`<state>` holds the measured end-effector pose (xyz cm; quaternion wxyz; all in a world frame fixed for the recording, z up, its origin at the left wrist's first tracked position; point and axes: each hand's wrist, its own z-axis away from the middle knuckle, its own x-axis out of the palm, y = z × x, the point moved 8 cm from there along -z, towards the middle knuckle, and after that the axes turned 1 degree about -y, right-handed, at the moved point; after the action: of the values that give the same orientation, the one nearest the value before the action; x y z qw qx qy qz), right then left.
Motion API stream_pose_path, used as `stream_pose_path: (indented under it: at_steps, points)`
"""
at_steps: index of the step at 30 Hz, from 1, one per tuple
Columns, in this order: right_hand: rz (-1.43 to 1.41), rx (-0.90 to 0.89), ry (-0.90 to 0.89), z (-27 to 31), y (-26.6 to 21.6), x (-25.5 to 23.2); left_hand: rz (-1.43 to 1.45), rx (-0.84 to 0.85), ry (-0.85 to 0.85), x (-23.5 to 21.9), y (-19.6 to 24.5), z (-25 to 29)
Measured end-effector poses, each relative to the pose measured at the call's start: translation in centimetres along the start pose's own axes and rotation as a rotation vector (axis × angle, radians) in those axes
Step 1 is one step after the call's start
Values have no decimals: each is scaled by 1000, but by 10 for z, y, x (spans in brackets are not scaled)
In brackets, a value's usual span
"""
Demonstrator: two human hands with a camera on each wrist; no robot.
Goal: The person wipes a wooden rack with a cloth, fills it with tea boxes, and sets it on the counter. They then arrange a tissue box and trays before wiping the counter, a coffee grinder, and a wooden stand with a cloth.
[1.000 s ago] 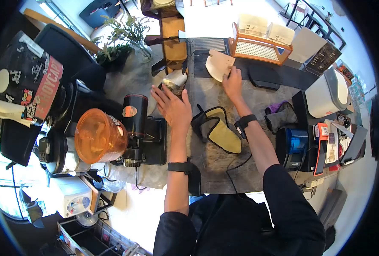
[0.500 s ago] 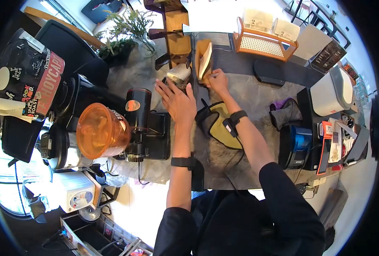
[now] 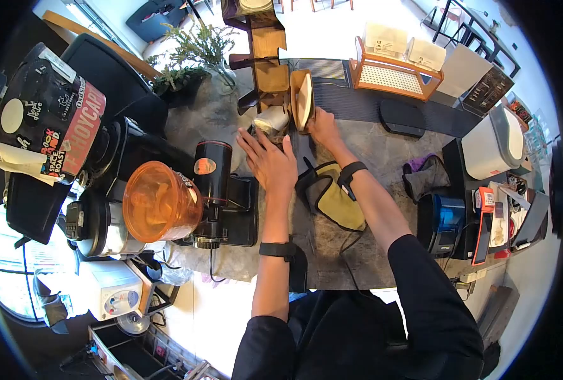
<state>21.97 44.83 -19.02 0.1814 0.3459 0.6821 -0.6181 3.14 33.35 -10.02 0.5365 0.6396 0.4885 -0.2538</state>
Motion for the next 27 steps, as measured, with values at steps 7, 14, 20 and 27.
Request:
stream_pose_path:
  at_steps: [7,14,20,27]
  points:
    - [-239,74,-170,-17,11,20,-13,-12,-14,0,0,0]
    - [-200,89,-200,-21,6,15,-41,-14,-24,0,1,-2]
    - [-231,-69,4,-16,12,11,-56,-1,-28,0,1,-1]
    - [-172,-2,19,-9,-8,-13,-53,-2,-39,2,1,-1]
